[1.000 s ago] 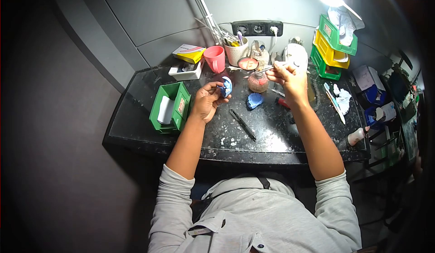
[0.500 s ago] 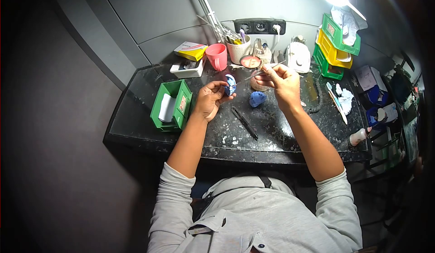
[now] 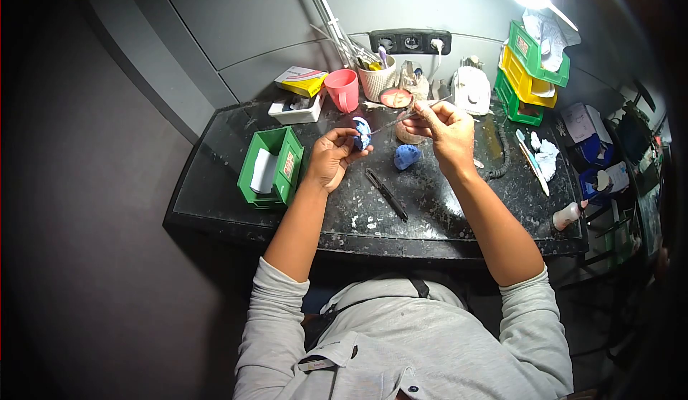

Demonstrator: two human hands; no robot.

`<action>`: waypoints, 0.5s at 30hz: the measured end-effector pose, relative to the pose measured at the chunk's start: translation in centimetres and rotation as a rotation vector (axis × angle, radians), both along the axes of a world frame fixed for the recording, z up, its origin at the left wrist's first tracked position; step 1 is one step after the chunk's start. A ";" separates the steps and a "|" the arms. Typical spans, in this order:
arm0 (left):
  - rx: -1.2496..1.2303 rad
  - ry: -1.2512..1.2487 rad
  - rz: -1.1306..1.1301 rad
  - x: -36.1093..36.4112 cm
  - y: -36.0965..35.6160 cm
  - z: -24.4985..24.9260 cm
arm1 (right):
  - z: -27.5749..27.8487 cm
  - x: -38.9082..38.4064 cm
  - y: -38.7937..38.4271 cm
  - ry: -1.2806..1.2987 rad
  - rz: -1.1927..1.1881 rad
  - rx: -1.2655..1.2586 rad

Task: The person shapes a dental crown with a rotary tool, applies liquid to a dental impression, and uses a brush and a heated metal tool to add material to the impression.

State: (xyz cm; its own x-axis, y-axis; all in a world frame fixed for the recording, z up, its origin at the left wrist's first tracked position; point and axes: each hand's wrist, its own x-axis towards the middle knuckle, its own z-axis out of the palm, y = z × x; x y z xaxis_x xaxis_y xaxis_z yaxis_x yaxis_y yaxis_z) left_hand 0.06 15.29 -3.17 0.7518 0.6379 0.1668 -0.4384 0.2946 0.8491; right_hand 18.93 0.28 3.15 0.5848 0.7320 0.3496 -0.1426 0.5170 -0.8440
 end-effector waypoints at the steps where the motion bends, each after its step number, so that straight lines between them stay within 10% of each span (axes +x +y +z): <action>1: -0.001 0.000 0.000 0.0 0.0 0.0 | 0.0 0.0 0.0 0.000 0.003 0.001; 15: -0.014 -0.001 0.000 0.0 0.1 -0.1 | 0.0 -0.2 -0.1 -0.038 -0.012 0.008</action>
